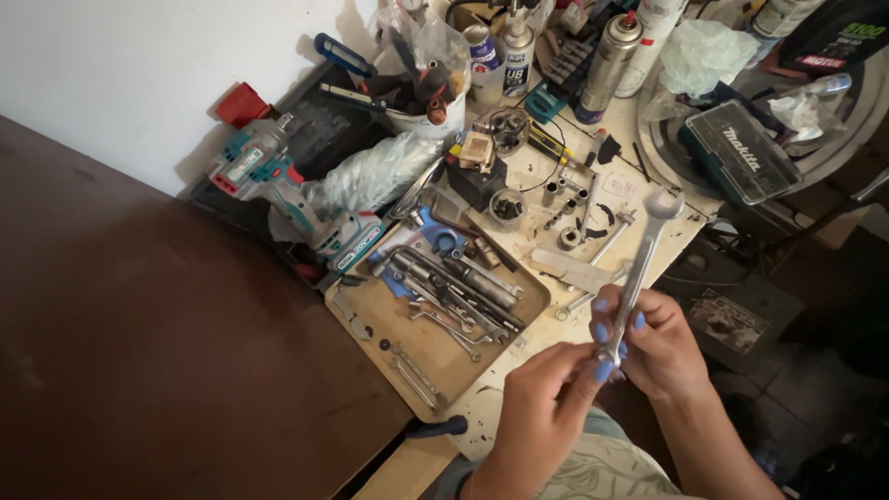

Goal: Organizing and inspecting various wrenches and a drill bit set on a workbench

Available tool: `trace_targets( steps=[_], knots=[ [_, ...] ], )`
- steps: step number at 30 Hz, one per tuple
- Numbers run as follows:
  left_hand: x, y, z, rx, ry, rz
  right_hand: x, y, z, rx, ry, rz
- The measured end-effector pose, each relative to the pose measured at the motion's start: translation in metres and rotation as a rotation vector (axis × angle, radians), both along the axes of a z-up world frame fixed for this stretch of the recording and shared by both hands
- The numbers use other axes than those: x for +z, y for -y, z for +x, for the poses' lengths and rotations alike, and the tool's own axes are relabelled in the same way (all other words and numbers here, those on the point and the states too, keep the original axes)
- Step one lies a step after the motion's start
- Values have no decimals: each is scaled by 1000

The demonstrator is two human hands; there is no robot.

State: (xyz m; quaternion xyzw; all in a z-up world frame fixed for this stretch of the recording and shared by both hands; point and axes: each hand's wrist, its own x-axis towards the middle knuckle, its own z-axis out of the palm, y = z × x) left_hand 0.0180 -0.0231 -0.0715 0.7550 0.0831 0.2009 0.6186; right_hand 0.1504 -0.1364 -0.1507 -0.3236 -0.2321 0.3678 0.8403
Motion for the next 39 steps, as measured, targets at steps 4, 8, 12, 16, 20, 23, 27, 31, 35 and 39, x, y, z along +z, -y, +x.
trace_targets(
  steps=[4,8,12,16,20,23,27,31,35,39],
  knots=[
    [-13,4,2,10,-12,117,4,-6,2,-180,188,-154],
    [-10,3,1,11,-70,87,5,2,-5,-294,212,-335],
    [-17,3,0,-64,-132,-45,37,0,-16,-416,363,-652],
    [-12,4,0,-109,-168,-158,45,-2,-19,-421,413,-701],
    [-12,3,0,-81,-162,-50,46,-1,-21,-435,421,-658],
    [-13,4,1,-86,-169,-46,46,-1,-21,-438,446,-654],
    [-24,2,-2,-91,-246,119,39,-12,-19,-453,457,-720],
    [-73,10,-21,-165,-316,371,-24,-60,-14,-311,479,-715],
    [-118,36,-47,-72,-403,519,-140,-117,-33,168,487,-666],
    [-108,39,-54,-234,-526,404,-214,-162,-71,420,1033,-671]
  ],
)
